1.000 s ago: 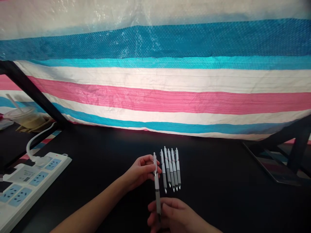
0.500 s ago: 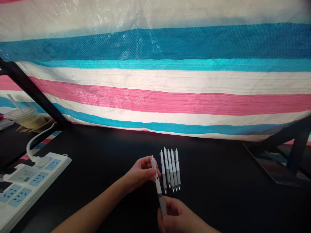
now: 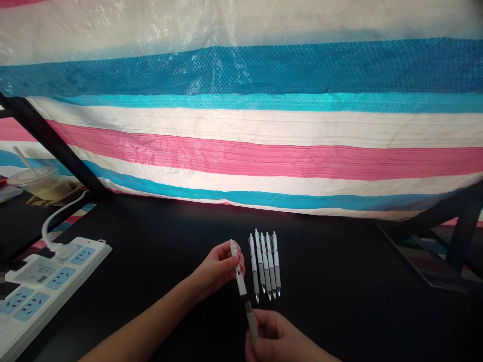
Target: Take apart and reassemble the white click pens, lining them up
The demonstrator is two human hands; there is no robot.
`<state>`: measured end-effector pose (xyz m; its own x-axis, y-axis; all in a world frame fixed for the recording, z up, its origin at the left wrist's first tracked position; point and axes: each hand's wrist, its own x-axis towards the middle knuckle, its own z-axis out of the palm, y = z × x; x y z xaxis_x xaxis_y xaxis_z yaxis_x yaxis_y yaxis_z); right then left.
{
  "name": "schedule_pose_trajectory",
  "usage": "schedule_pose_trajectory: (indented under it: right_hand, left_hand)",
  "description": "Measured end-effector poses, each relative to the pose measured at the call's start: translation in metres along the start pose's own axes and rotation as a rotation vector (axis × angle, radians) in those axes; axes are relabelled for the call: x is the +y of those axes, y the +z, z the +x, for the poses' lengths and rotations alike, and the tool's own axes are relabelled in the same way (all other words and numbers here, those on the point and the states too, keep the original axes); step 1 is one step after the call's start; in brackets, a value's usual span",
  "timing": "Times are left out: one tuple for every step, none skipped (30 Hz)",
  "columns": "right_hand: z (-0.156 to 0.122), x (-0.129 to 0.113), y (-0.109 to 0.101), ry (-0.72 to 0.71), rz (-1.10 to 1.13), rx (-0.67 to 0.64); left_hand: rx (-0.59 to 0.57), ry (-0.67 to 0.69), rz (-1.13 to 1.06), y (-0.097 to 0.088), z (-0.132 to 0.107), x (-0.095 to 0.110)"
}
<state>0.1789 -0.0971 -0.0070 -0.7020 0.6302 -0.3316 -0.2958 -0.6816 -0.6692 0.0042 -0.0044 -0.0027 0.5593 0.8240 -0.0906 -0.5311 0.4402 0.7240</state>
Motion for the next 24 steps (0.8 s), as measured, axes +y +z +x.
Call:
schedule_pose_trajectory:
  right_hand:
    - [0.0006,0.0010,-0.0017,0.006,-0.020,-0.001]
    - [0.0012,0.0018,-0.0037,0.021,-0.038,0.000]
    - [0.0018,0.0026,-0.0056,0.040,-0.056,0.000]
    - [0.0022,0.0031,-0.0073,0.057,-0.071,0.002]
    - [0.0025,0.0033,-0.0086,0.069,-0.084,0.005]
    - [0.0027,0.0031,-0.0092,0.075,-0.092,0.009]
    - [0.0025,0.0026,-0.0092,0.076,-0.096,0.013]
    - [0.0022,0.0019,-0.0085,0.076,-0.097,0.018]
    - [0.0016,0.0010,-0.0074,0.078,-0.098,0.026]
    - [0.0010,0.0000,-0.0061,0.076,-0.100,0.036]
    - [0.0004,-0.0009,-0.0049,0.075,-0.105,0.047]
    - [-0.0002,-0.0017,-0.0040,0.075,-0.111,0.053]
    - [-0.0005,-0.0022,-0.0035,0.072,-0.117,0.050]
    - [-0.0006,-0.0025,-0.0034,0.070,-0.120,0.039]
    - [-0.0006,-0.0026,-0.0038,0.067,-0.121,0.026]
    - [-0.0004,-0.0025,-0.0043,0.070,-0.118,0.014]
    - [-0.0002,-0.0023,-0.0049,0.072,-0.116,0.008]
    - [0.0000,-0.0021,-0.0054,0.072,-0.114,0.009]
    - [0.0002,-0.0019,-0.0057,0.073,-0.113,0.013]
    - [0.0003,-0.0018,-0.0058,0.074,-0.114,0.014]
    - [0.0003,-0.0018,-0.0057,0.074,-0.113,0.011]
    - [0.0002,-0.0018,-0.0055,0.072,-0.112,0.007]
    - [0.0001,-0.0019,-0.0052,0.067,-0.110,0.007]
    - [0.0000,-0.0021,-0.0050,0.065,-0.108,0.010]
  left_hand:
    - [0.005,0.009,-0.005,-0.0002,0.0005,-0.0005]
    - [0.011,0.015,-0.009,-0.0003,0.0010,-0.0009]
    - [0.017,0.018,-0.014,-0.0005,0.0013,-0.0013]
    - [0.022,0.021,-0.023,-0.0007,0.0016,-0.0015]
    - [0.028,0.025,-0.037,-0.0010,0.0019,-0.0016]
    - [0.034,0.030,-0.056,-0.0012,0.0021,-0.0016]
    - [0.041,0.035,-0.077,-0.0015,0.0023,-0.0015]
    - [0.048,0.041,-0.097,-0.0016,0.0024,-0.0012]
    - [0.057,0.046,-0.117,-0.0016,0.0026,-0.0007]
    - [0.067,0.049,-0.138,-0.0015,0.0027,-0.0001]
    - [0.080,0.050,-0.159,-0.0012,0.0027,0.0005]
    - [0.095,0.050,-0.181,-0.0009,0.0028,0.0012]
    - [0.109,0.048,-0.201,-0.0006,0.0029,0.0019]
    - [0.124,0.046,-0.217,-0.0005,0.0030,0.0024]
    - [0.137,0.046,-0.231,-0.0007,0.0032,0.0027]
    - [0.148,0.046,-0.242,-0.0011,0.0035,0.0028]
    - [0.158,0.047,-0.251,-0.0018,0.0039,0.0027]
    - [0.167,0.048,-0.259,-0.0027,0.0044,0.0024]
    - [0.175,0.050,-0.268,-0.0037,0.0049,0.0020]
    - [0.182,0.051,-0.275,-0.0047,0.0054,0.0017]
    - [0.187,0.052,-0.281,-0.0055,0.0059,0.0013]
    - [0.189,0.052,-0.285,-0.0060,0.0062,0.0012]
    - [0.189,0.052,-0.286,-0.0061,0.0064,0.0011]
    - [0.186,0.052,-0.286,-0.0059,0.0064,0.0012]
